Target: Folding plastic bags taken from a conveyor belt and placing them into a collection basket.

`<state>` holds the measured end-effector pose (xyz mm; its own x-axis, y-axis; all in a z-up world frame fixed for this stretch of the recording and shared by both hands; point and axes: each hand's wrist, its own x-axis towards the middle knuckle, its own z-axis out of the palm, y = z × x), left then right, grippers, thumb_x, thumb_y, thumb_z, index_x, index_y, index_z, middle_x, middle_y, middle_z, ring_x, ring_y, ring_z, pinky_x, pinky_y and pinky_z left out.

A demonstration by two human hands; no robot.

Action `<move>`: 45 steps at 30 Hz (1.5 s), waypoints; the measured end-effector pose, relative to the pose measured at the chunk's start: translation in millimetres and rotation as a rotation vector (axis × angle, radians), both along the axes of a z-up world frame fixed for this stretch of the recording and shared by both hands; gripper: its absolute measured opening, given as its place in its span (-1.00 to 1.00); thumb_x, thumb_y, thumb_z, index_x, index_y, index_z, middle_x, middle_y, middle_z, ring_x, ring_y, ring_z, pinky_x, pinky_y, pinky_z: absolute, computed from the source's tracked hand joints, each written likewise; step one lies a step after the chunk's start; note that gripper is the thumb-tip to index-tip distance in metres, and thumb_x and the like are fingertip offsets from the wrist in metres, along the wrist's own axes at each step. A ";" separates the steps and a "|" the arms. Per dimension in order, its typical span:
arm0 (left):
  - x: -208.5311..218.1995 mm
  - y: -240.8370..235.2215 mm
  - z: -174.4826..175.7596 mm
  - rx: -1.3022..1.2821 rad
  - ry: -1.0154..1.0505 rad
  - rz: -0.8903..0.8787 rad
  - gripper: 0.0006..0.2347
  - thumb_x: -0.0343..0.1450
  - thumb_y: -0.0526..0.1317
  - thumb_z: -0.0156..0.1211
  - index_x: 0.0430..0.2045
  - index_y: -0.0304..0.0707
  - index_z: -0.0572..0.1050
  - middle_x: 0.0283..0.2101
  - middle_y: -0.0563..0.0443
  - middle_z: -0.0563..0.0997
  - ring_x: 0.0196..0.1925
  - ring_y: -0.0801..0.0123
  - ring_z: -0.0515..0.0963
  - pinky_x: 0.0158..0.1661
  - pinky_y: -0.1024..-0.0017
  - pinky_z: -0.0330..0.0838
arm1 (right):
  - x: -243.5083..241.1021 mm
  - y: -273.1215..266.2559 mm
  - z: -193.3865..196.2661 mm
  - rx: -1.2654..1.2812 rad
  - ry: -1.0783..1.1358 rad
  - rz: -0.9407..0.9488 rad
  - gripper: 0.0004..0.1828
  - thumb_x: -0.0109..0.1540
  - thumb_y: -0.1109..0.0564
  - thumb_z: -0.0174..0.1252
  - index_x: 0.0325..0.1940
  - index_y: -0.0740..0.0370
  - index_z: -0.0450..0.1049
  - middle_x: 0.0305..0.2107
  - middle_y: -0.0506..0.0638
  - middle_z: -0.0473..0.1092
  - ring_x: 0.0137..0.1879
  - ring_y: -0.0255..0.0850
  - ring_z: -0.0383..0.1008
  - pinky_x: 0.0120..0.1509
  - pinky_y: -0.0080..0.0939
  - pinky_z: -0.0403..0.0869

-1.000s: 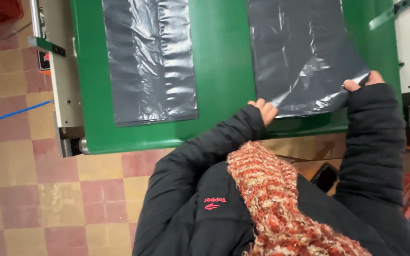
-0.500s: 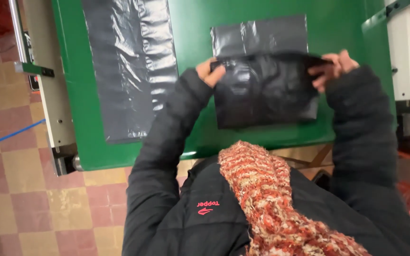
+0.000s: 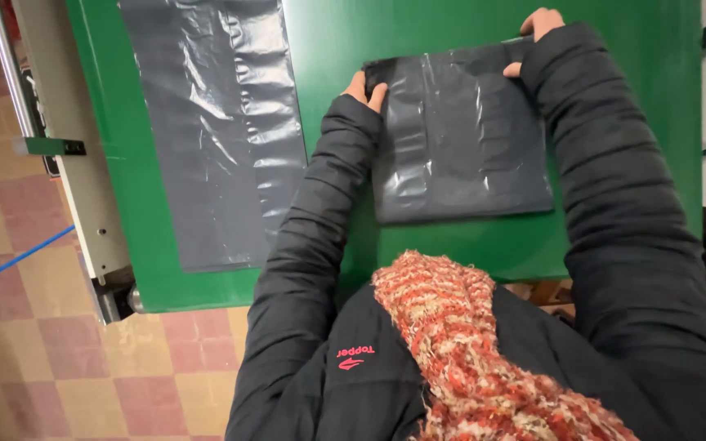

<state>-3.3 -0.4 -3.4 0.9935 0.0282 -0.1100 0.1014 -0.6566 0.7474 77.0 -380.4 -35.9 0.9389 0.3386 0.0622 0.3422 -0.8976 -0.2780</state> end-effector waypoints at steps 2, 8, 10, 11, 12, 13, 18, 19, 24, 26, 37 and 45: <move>-6.9 -2.5 -5.3 -0.069 -0.007 0.093 -0.58 0.45 -0.03 0.18 0.10 -0.34 0.40 0.00 -0.37 0.61 0.03 -0.23 0.58 0.02 0.11 0.50 | 9.8 3.4 -9.7 0.078 0.427 -0.236 -0.32 0.02 -0.07 0.55 0.06 0.29 0.42 -0.19 0.21 0.47 -0.06 0.14 0.50 0.06 0.11 0.49; -68.6 -35.6 -85.4 -0.475 -0.175 -0.230 -0.51 0.53 0.17 0.08 0.15 -0.27 0.42 0.17 -0.06 0.53 0.27 0.19 0.52 0.33 0.24 0.41 | -29.1 16.9 14.2 0.178 0.135 -0.109 -0.67 0.21 0.05 0.46 -0.13 0.20 0.47 -0.20 0.13 0.48 -0.08 0.13 0.47 0.03 0.09 0.44; -75.6 -36.3 -100.0 -0.983 0.204 -0.162 -0.36 0.45 0.32 -0.07 0.15 -0.29 0.40 0.22 -0.09 0.49 0.32 0.17 0.45 0.28 0.18 0.30 | -74.5 16.2 47.4 0.277 -0.008 -0.011 -0.70 0.22 0.11 0.41 -0.05 0.18 0.49 -0.20 0.08 0.48 -0.06 0.07 0.47 0.09 0.06 0.43; -81.5 -35.1 -107.8 -1.467 0.604 -0.066 -0.20 0.36 0.47 -0.22 0.16 -0.31 0.38 0.28 -0.13 0.46 0.37 0.15 0.38 0.24 0.12 0.19 | -98.4 17.6 63.2 0.378 -0.152 0.093 -0.71 0.24 0.17 0.36 0.03 0.17 0.50 -0.19 0.03 0.48 -0.04 0.01 0.47 0.15 0.03 0.42; -82.3 -22.7 -90.6 -1.468 0.611 -0.070 -0.20 0.36 0.47 -0.22 0.16 -0.31 0.38 0.28 -0.13 0.46 0.37 0.15 0.38 0.24 0.12 0.19 | -124.1 14.2 72.4 0.374 -0.150 0.087 -0.71 0.24 0.17 0.36 0.03 0.17 0.50 -0.19 0.03 0.48 -0.04 0.01 0.47 0.15 0.03 0.42; -82.3 -10.8 -73.7 -1.548 0.698 -0.013 -0.14 0.32 0.52 -0.35 0.21 -0.27 0.36 0.32 -0.09 0.45 0.40 0.17 0.36 0.28 0.12 0.15 | -149.2 10.7 81.6 0.326 -0.198 0.159 -0.78 0.19 0.18 0.36 -0.11 0.10 0.53 -0.24 -0.01 0.49 -0.08 0.00 0.44 0.08 0.02 0.38; -90.5 21.8 -120.4 -1.784 0.901 0.282 -0.07 0.23 0.59 -0.47 0.20 -0.22 0.31 0.26 -0.09 0.39 0.28 0.06 0.34 0.24 -0.03 0.16 | -258.1 13.3 79.7 0.067 -0.116 0.155 -0.74 -0.13 0.12 0.32 -0.34 -0.01 0.62 -0.37 -0.07 0.46 -0.14 0.03 0.39 -0.04 0.06 0.29; -93.3 26.9 -133.8 -1.721 0.731 0.095 -0.06 0.32 0.56 -0.44 0.29 -0.33 0.29 0.32 -0.17 0.38 0.33 0.05 0.37 0.31 0.06 0.17 | -273.7 18.4 76.1 0.100 -0.160 0.107 -0.74 -0.08 0.17 0.28 -0.31 -0.02 0.60 -0.31 -0.10 0.45 -0.06 0.01 0.39 0.05 0.03 0.31; -122.5 40.1 -141.2 -1.525 0.352 -0.254 -0.16 0.54 0.42 -0.17 0.36 -0.56 0.29 0.38 -0.32 0.39 0.38 0.04 0.40 0.40 0.19 0.21 | -306.8 25.7 57.4 0.176 -0.246 0.071 -0.78 0.04 0.22 0.27 -0.26 0.00 0.55 -0.20 -0.16 0.46 0.05 -0.05 0.39 0.16 0.00 0.32; -158.7 43.7 -93.1 -0.583 -0.253 -0.156 -0.32 0.38 -0.06 0.31 0.29 -0.51 0.14 0.31 -0.25 0.27 0.36 0.05 0.27 0.32 0.17 0.19 | -313.5 24.4 54.5 0.151 -0.234 0.069 -0.79 0.05 0.23 0.27 -0.25 0.03 0.53 -0.17 -0.14 0.48 0.07 -0.06 0.41 0.17 0.01 0.34; -176.2 9.9 58.5 0.621 -0.320 -1.092 -0.80 0.49 -0.15 0.19 -0.08 -0.19 0.55 -0.07 -0.08 0.59 0.06 0.08 0.58 0.00 0.18 0.43 | -317.1 156.8 77.0 0.206 -0.091 0.258 -0.47 -0.01 0.22 0.21 0.04 0.45 0.48 0.05 0.30 0.40 0.21 0.23 0.38 0.26 0.14 0.38; -78.9 -66.0 -88.8 -0.295 0.609 -1.029 -0.50 0.50 0.18 -0.11 -0.32 -0.28 0.65 -0.32 -0.12 0.70 -0.22 0.16 0.68 -0.18 0.33 0.47 | -360.8 119.3 22.0 0.690 0.288 -0.086 -0.59 0.32 0.23 0.10 0.28 0.21 0.43 0.14 0.18 0.47 0.31 -0.04 0.47 0.43 -0.13 0.40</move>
<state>-82.1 -66.4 -92.3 0.3226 -0.8421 -0.4322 0.0202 -0.4504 0.8926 -283.8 -261.0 -13.9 0.9715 0.2362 -0.0186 0.1070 -0.5073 -0.8551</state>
